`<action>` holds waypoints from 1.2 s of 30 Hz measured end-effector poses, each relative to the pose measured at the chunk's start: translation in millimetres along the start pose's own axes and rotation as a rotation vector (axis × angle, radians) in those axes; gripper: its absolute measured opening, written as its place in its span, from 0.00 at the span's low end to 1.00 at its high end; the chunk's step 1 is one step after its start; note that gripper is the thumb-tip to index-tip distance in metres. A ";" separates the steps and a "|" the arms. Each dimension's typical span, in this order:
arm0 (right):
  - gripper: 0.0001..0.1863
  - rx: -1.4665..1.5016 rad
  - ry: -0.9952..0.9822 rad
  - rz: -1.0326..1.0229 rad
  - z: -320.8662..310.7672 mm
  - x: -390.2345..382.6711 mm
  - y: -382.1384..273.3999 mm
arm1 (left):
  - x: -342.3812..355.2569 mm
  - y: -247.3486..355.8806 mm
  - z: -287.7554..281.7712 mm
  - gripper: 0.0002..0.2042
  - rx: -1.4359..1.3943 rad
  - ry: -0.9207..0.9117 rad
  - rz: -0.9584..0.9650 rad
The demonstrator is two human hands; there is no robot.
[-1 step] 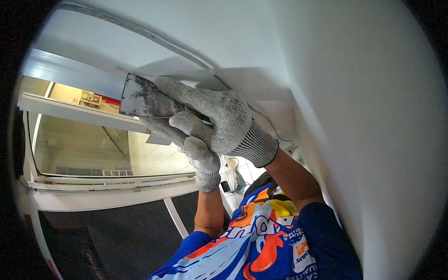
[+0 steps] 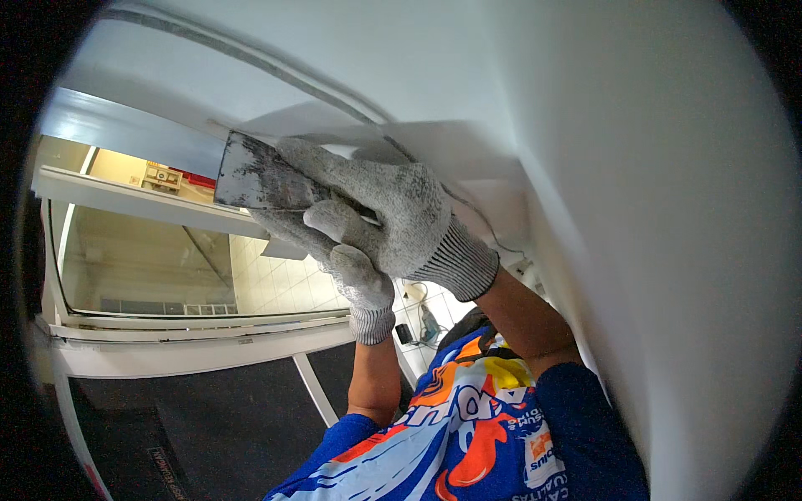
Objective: The person applies putty to a wall using a scraper and a long straightedge to smooth out the surface and fill gaps.
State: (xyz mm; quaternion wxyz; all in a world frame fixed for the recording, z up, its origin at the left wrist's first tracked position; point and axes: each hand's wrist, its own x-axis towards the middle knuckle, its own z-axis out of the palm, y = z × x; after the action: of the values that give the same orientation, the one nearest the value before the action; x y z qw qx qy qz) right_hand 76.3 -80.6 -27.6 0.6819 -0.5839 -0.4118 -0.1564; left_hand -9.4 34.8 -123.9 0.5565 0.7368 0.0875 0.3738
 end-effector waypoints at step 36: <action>0.27 0.062 -0.145 0.209 -0.5 -1.3 4.8 | 22.3 19.9 2.9 0.31 -0.046 -0.105 0.180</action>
State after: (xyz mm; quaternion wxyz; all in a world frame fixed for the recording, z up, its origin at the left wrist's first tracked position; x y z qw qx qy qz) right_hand 79.0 -80.2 -31.7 0.6806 -0.6123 -0.4013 -0.0292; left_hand 2.5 37.5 -96.4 0.5412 0.7475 -0.0171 0.3849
